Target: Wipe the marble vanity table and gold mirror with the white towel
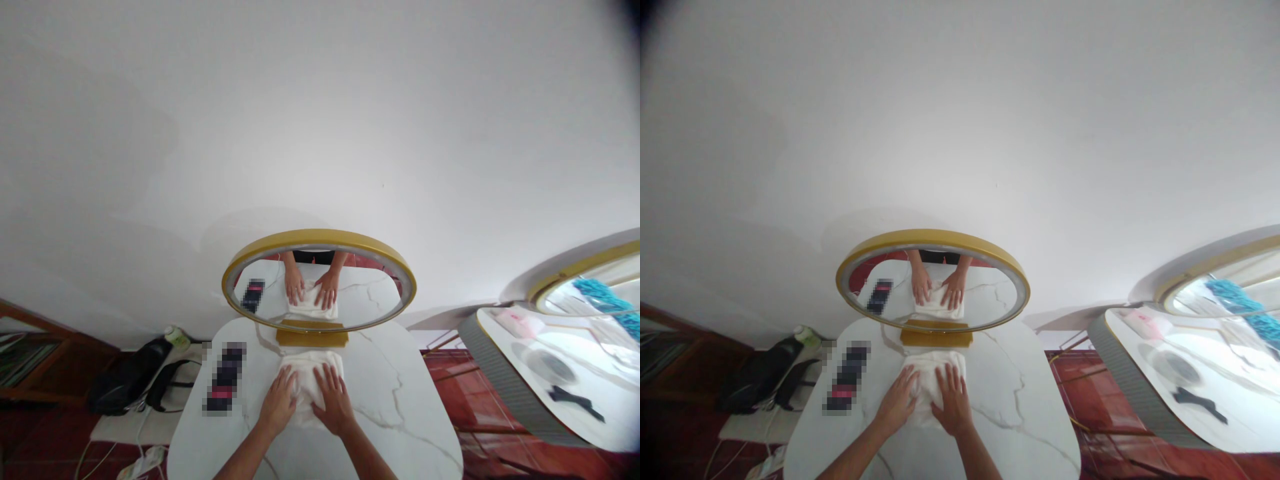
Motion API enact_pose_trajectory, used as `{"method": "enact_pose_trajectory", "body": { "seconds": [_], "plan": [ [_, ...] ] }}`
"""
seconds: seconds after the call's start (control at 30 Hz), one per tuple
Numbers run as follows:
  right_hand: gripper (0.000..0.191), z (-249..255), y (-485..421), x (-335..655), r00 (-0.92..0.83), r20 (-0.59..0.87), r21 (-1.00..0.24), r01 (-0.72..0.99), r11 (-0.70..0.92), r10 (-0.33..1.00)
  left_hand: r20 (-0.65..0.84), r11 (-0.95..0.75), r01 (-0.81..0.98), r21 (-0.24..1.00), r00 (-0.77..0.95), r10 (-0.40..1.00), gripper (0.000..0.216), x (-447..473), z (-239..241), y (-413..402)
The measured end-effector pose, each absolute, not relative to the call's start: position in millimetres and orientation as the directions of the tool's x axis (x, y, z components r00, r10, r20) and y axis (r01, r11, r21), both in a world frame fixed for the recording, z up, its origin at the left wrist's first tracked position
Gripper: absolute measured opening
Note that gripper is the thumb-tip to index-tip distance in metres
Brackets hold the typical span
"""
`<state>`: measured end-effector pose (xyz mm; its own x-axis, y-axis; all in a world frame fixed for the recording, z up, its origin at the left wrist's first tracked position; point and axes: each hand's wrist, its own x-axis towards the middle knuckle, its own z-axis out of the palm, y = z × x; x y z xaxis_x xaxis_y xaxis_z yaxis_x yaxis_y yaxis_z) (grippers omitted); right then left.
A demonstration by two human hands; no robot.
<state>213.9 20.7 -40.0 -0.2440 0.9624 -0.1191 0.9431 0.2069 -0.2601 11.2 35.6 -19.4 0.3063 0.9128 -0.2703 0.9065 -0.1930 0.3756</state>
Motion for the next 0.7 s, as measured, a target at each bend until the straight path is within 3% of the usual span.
{"method": "enact_pose_trajectory", "body": {
  "seconds": [0.33, 0.53, 0.7],
  "plan": [
    [0.083, -70.6, -63.6, 238.9, -0.397, 0.055, -0.187, 0.897, 0.400, 0.916, -0.361, -0.193, 0.872, 0.450, 0.376, 0.853, 0.065, -3.7, -22.9, -41.3],
    [0.059, -109.5, -97.6, 260.4, -0.527, 0.203, -0.010, 0.842, 0.540, 0.825, -0.453, -0.216, 0.841, 0.496, 0.463, 0.762, 0.060, -16.2, -15.9, -62.9],
    [0.056, -113.0, -99.3, 258.8, -0.522, 0.235, 0.011, 0.845, 0.535, 0.820, -0.430, -0.220, 0.829, 0.515, 0.471, 0.770, 0.063, -17.2, -23.3, -62.7]
  ]
}}
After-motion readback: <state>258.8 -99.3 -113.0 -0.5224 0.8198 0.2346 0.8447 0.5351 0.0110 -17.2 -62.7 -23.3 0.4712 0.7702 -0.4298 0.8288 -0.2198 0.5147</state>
